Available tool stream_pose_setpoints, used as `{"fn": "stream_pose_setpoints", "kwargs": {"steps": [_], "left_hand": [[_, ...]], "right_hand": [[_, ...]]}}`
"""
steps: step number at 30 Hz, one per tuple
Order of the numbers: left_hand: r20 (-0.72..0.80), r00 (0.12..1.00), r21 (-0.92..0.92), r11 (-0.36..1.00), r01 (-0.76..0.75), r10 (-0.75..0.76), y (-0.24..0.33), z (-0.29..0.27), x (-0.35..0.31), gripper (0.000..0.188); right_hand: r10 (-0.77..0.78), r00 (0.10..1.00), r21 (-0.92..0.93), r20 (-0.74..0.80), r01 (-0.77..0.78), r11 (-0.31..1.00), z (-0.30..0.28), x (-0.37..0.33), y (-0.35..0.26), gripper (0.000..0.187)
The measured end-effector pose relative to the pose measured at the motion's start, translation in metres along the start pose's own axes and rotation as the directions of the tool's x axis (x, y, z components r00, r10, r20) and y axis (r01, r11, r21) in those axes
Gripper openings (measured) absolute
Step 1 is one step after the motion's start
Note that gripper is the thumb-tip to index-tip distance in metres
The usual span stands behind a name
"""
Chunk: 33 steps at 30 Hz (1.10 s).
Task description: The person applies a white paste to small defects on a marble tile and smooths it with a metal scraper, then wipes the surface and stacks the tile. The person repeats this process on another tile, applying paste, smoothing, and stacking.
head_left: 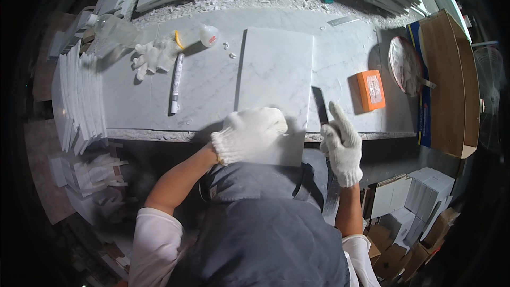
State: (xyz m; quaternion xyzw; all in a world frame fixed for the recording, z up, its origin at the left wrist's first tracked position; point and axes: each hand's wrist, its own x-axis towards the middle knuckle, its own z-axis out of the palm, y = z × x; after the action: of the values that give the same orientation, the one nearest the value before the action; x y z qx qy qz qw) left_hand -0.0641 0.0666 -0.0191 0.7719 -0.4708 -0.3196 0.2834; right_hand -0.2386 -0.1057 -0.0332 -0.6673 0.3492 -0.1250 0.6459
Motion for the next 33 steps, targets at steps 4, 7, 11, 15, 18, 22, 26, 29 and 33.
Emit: {"fn": "stream_pose_setpoints", "kwargs": {"steps": [4, 7, 11, 15, 18, 22, 26, 29, 33], "left_hand": [[-0.155, 0.988, 0.178, 0.983, 0.040, -0.012, -0.001, 0.006, -0.010, 0.021], [-0.332, 0.943, 0.151, 0.988, 0.018, 0.033, -0.003, 0.014, -0.001, 0.033], [-0.199, 0.953, 0.479, 0.871, -0.109, 0.229, 0.006, 0.034, 0.002, 0.043], [0.165, 0.893, -0.076, 0.908, -0.412, 0.419, 0.014, 0.046, -0.024, 0.024], [0.119, 0.934, 0.012, 0.940, -0.341, 0.337, 0.008, 0.039, -0.041, 0.017], [-0.278, 0.949, -0.169, 0.965, -0.203, 0.151, -0.016, 0.010, -0.066, 0.020], [-0.201, 0.812, -0.656, 0.690, 0.304, -0.548, -0.033, -0.001, -0.115, 0.024], [-0.265, 0.747, -0.609, 0.706, 0.361, -0.610, -0.042, 0.008, -0.136, 0.025], [-0.134, 0.766, -0.485, 0.716, 0.503, -0.629, -0.035, 0.027, -0.141, 0.043]], "right_hand": [[0.107, 0.994, 0.000, 0.005, -0.107, 0.994, -0.007, 0.004, -0.008, 0.047], [0.130, 0.991, 0.056, 0.022, -0.131, 0.990, -0.004, 0.006, -0.009, 0.046], [0.164, 0.986, 0.103, -0.007, -0.162, 0.981, -0.002, 0.007, -0.010, 0.044], [0.118, 0.986, 0.153, -0.117, -0.100, 0.983, -0.022, 0.008, -0.014, 0.042], [-0.070, 0.934, 0.096, -0.351, 0.111, 0.989, -0.067, 0.024, -0.022, 0.035], [-0.310, 0.798, -0.362, -0.517, 0.125, 0.924, -0.137, 0.053, -0.029, 0.025], [-0.368, 0.829, -0.706, -0.420, -0.043, 0.707, -0.184, 0.086, -0.036, 0.027], [-0.384, 0.858, -0.828, -0.342, -0.082, 0.554, -0.198, 0.108, -0.033, 0.032], [-0.371, 0.884, -0.914, -0.286, -0.134, 0.383, -0.199, 0.130, -0.019, 0.035]]}}
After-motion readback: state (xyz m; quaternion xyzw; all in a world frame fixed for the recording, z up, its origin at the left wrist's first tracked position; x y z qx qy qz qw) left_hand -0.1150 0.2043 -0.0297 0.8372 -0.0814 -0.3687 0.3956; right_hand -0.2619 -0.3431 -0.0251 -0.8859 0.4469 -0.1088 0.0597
